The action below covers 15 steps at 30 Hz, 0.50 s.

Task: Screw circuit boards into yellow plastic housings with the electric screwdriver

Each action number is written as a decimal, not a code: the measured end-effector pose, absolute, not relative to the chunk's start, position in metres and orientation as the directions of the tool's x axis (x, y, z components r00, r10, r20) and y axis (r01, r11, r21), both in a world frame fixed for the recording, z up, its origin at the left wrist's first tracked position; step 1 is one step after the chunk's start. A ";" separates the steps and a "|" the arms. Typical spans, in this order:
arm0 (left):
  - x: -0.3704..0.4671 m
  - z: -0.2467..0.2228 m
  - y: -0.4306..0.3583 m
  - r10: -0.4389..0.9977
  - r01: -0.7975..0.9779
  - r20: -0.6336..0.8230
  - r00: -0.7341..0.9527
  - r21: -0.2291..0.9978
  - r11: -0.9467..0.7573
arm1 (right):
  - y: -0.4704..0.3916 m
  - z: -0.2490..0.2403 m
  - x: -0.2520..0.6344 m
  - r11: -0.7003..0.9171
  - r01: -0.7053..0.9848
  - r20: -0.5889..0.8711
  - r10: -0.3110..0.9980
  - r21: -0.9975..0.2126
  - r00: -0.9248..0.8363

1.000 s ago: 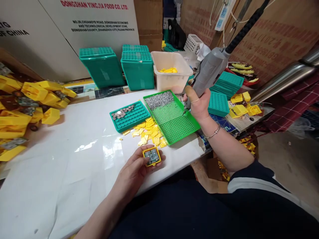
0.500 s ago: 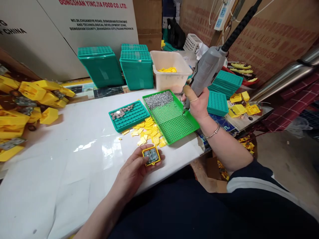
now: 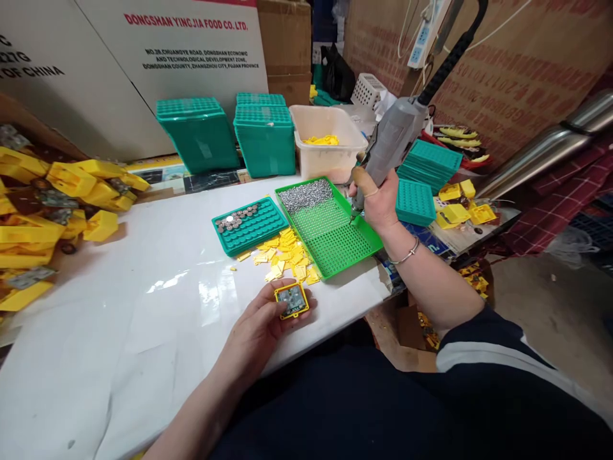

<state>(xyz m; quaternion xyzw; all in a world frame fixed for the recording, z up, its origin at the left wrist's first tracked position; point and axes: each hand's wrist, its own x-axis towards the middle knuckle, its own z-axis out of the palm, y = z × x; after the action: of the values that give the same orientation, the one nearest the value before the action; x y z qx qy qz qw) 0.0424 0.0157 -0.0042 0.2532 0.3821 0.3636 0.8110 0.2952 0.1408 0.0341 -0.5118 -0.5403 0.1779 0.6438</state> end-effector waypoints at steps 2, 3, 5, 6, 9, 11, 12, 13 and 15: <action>0.043 -0.005 0.016 0.783 -0.396 -0.436 0.443 0.688 0.607 | 0.142 0.036 0.297 0.413 0.331 0.517 0.781 -0.848 0.350; 0.043 -0.005 0.017 0.785 -0.398 -0.435 0.441 0.689 0.606 | 0.143 0.039 0.297 0.419 0.329 0.521 0.779 -0.847 0.348; 0.043 -0.005 0.017 0.787 -0.404 -0.432 0.441 0.687 0.604 | 0.141 0.046 0.296 0.456 0.304 0.543 0.766 -0.836 0.344; 0.043 -0.004 0.017 0.789 -0.407 -0.428 0.441 0.688 0.601 | 0.138 0.051 0.294 0.479 0.290 0.556 0.758 -0.829 0.340; 0.044 -0.003 0.016 0.794 -0.412 -0.412 0.447 0.693 0.592 | 0.123 0.064 0.276 0.514 0.262 0.574 0.763 -0.817 0.296; 0.044 -0.002 0.016 0.795 -0.408 -0.409 0.449 0.697 0.589 | 0.106 0.070 0.255 0.514 0.224 0.558 0.793 -0.828 0.243; 0.044 -0.001 0.016 0.793 -0.406 -0.412 0.448 0.697 0.591 | 0.097 0.071 0.244 0.514 0.185 0.545 0.812 -0.837 0.209; 0.045 -0.001 0.016 0.791 -0.403 -0.416 0.448 0.696 0.594 | 0.087 0.071 0.232 0.513 0.144 0.531 0.829 -0.847 0.173; 0.045 -0.001 0.016 0.791 -0.407 -0.419 0.446 0.692 0.596 | 0.069 0.069 0.211 0.477 0.155 0.494 0.863 -0.865 0.105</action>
<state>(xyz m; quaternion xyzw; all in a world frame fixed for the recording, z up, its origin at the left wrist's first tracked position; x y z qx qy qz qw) 0.0450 0.0162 -0.0014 0.2558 0.3748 0.3695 0.8109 0.2110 0.0691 0.0692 -0.4219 -0.6032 0.2893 0.6119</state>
